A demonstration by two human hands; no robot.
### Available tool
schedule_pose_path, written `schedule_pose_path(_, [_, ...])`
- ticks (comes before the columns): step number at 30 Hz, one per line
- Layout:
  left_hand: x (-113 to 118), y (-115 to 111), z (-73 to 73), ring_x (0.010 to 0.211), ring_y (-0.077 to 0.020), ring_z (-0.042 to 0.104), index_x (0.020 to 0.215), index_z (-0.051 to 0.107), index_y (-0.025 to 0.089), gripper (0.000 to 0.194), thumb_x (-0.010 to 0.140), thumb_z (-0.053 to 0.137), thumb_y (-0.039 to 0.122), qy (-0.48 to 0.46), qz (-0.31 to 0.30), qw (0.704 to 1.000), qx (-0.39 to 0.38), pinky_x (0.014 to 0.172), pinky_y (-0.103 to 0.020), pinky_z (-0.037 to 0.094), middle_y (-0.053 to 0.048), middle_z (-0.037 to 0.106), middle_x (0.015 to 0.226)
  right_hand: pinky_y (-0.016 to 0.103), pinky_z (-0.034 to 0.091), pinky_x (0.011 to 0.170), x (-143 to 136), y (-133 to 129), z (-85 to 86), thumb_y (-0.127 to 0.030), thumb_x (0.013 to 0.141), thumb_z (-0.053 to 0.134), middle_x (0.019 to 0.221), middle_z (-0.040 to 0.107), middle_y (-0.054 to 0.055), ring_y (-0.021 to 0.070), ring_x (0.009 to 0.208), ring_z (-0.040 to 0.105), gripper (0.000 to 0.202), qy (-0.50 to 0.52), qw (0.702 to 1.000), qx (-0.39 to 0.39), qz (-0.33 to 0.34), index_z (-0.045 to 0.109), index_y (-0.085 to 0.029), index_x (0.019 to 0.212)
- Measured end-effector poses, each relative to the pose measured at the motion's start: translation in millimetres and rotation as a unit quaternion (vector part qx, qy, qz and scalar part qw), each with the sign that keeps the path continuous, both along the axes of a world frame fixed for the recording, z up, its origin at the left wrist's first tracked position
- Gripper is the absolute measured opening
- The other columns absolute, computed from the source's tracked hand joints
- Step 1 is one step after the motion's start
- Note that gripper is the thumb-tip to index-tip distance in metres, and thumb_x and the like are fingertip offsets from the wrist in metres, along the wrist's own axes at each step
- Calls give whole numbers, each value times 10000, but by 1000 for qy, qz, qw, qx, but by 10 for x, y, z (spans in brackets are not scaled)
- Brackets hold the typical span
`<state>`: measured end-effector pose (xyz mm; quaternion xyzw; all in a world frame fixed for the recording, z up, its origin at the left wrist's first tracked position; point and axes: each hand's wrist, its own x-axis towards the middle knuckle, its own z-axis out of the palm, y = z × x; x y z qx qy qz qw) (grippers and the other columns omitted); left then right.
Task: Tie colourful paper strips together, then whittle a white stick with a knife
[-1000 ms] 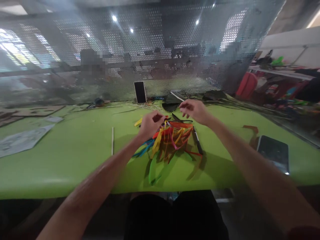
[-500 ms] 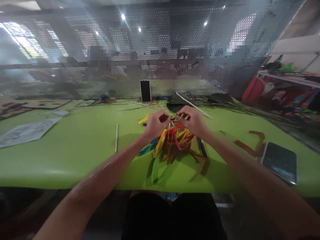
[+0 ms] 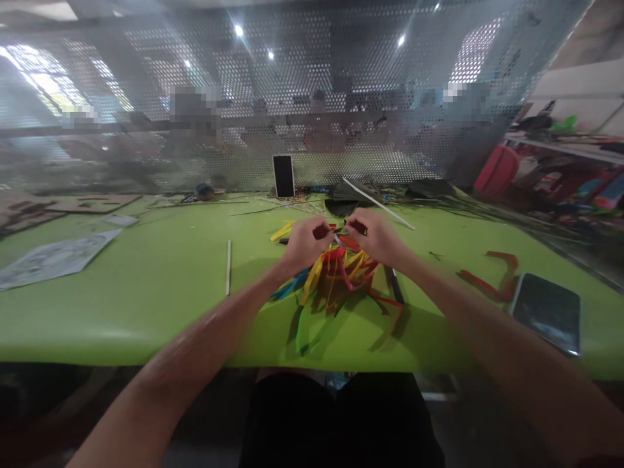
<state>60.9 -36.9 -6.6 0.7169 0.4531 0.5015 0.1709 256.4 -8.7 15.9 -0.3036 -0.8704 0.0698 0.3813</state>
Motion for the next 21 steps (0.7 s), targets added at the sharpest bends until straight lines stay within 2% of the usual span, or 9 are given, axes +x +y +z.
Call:
schedule_pose_path(6, [-3,-21,48,543,-102,449,617,515,179,157,741,610,169,12,6,1000,-16,555,-247,340,44,512,549,295,305,638,23,27,21,-249,884,536,721,536,13,149,659,452,122,-7,1000,-23,18,537,-190,776])
schedule_pose_path(14, [-27,15,17,535,-100,416,598,492,184,187,733,620,173,27,5,1000,-11,544,-252,319,50,480,534,290,287,620,38,49,0,-190,818,551,681,504,-6,132,625,422,106,-6,999,-36,28,509,-198,722])
schedule_pose_path(21, [-99,69,-6,546,-105,468,623,532,181,122,723,601,171,12,-14,1000,-25,542,-241,349,38,534,560,292,321,618,80,102,6,-233,815,576,668,525,-3,138,618,441,118,-1,999,-45,20,527,-199,714])
